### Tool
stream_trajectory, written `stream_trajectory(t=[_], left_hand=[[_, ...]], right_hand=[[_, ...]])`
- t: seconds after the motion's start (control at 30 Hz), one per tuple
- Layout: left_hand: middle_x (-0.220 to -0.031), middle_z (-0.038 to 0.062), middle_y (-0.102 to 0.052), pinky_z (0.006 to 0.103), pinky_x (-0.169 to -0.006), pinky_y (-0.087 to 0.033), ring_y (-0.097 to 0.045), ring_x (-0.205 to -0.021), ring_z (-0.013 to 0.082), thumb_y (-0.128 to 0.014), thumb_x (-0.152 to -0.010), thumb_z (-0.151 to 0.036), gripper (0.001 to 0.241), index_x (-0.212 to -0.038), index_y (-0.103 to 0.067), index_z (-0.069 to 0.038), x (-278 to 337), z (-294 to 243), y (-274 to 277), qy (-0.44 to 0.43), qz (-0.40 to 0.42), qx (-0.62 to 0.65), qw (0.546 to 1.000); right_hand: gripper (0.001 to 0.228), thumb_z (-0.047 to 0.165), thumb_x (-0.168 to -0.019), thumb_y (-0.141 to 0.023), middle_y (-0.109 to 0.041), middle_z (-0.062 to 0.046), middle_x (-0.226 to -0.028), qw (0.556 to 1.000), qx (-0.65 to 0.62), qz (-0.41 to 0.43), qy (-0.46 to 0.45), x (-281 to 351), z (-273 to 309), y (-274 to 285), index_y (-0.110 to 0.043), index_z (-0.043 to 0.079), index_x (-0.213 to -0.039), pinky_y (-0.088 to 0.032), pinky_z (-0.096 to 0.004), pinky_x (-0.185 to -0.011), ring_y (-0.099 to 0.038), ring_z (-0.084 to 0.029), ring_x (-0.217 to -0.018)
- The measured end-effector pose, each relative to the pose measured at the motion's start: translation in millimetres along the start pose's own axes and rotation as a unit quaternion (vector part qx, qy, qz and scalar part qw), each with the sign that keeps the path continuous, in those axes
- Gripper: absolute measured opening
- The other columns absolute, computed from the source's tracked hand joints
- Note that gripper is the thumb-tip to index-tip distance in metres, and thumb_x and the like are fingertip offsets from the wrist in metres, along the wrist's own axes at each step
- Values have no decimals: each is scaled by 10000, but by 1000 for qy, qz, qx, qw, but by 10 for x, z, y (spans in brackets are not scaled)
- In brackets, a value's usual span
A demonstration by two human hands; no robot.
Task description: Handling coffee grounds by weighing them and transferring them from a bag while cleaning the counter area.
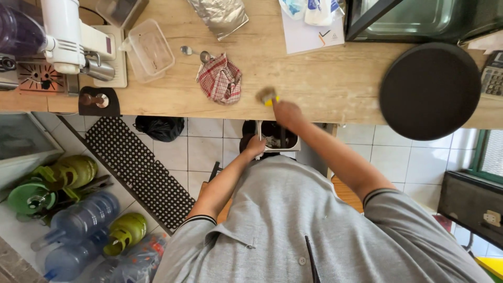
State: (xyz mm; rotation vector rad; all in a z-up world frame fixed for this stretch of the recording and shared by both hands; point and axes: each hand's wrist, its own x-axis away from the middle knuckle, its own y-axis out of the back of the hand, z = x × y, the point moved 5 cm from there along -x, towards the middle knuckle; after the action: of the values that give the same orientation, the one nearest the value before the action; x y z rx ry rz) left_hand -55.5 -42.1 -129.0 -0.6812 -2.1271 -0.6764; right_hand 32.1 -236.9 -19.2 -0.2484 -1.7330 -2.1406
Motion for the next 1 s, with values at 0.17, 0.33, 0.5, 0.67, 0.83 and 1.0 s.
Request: stream_trajectory(t=[0.17,0.33,0.5,0.67,0.83,1.0], left_hand=[[-1259,344,-622,552,-965,-512,-651,-1137,441,-552,-947,-300,628,-1418,-506,114,157,-170,95,-23,9,1,1000],[-1305,335,-612,552,-1045,-479,-597,-1239,449,-551,-934,-300,596,-1391,-545,81,203,-281,128,-49,1,-26,998],[-1327,347,-600,550,-1075,-454,-557,-1291,447,-569,-912,-275,603,-1398,-553,81,85,-237,21,-55,0,-32,998],[-1153,311,-678,487,-746,-605,-729,-917,396,-580,-913,-281,589,-1373,-568,85,-245,-37,-196,-34,-1,-4,999],[-988,290,-690,461,-560,-615,-736,-671,350,-581,-908,-227,555,-1340,-553,119,-136,-93,-341,-25,-1,18,1000],[-828,252,-669,422,-441,-586,-696,-521,310,-613,-839,-163,474,-1209,-613,132,-161,-118,-414,-12,-6,39,999]], right_hand=[[402,200,-971,-430,-753,-154,-928,995,20,93,1,780,24,-414,-673,125,-1282,-621,-480,-713,-768,-364,-886],[404,272,-968,-559,-725,-331,-1002,970,-225,11,-87,1372,-213,501,-672,167,-1342,-552,-631,-828,-679,-543,-992],[463,250,-1022,-485,-728,-290,-942,957,-165,-94,-221,1668,-657,381,-573,133,-1462,-575,-569,-803,-730,-461,-932],[432,345,-973,-508,-752,-188,-884,975,-106,-54,-189,1768,-464,302,-666,195,-1346,-607,-492,-743,-755,-375,-864],[421,371,-973,-526,-761,-219,-882,969,-161,-91,-162,1734,-541,229,-671,261,-1353,-603,-545,-760,-748,-414,-893],[421,296,-987,-514,-754,-246,-980,955,-179,-48,-233,1843,-810,-154,-629,201,-1380,-606,-534,-840,-745,-421,-982]])
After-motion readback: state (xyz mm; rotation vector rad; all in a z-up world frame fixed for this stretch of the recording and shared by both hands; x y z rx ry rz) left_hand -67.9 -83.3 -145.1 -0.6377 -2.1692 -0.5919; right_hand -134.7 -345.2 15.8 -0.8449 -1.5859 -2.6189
